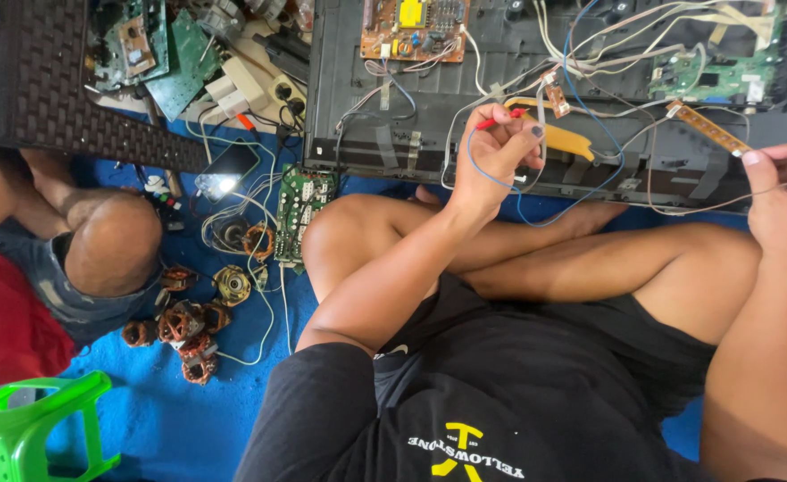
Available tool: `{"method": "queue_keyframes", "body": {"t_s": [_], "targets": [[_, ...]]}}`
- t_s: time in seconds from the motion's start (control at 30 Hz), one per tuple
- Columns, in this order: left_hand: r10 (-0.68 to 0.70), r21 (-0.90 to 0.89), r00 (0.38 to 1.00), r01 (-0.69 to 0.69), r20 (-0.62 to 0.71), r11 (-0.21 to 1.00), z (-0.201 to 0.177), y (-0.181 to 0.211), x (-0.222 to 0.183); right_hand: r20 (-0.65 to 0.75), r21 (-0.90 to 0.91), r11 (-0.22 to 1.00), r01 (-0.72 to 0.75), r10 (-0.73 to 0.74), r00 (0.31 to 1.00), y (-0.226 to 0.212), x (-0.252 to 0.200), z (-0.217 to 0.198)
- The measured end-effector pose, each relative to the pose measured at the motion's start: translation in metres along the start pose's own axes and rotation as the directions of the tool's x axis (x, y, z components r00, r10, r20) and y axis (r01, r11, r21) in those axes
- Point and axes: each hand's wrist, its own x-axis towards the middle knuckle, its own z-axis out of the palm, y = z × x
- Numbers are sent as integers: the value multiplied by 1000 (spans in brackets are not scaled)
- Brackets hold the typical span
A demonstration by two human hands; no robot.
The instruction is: Diagnosing and repairing a television by probing circuit boards with a multimeter and inspecting components.
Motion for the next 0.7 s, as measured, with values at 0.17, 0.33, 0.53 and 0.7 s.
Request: {"method": "queue_keyframes", "body": {"t_s": [0.17,0.33,0.53,0.7], "targets": [[9,-38,1000,-9,6,999,1,-3,0,-10,-30,994,108,-108,994,-10,1,-6],[-6,-4,1000,6,-24,1000,1,-4,1,-41,-150,960,236,-245,969,-29,1,-11],[1,-24,1000,-1,-3,1000,-10,-15,3,-46,-252,942,221,-240,970,-39,1,-13],[-17,-43,1000,17,11,999,-9,-13,2,-64,-278,939,201,-227,972,-44,3,-13]]}}
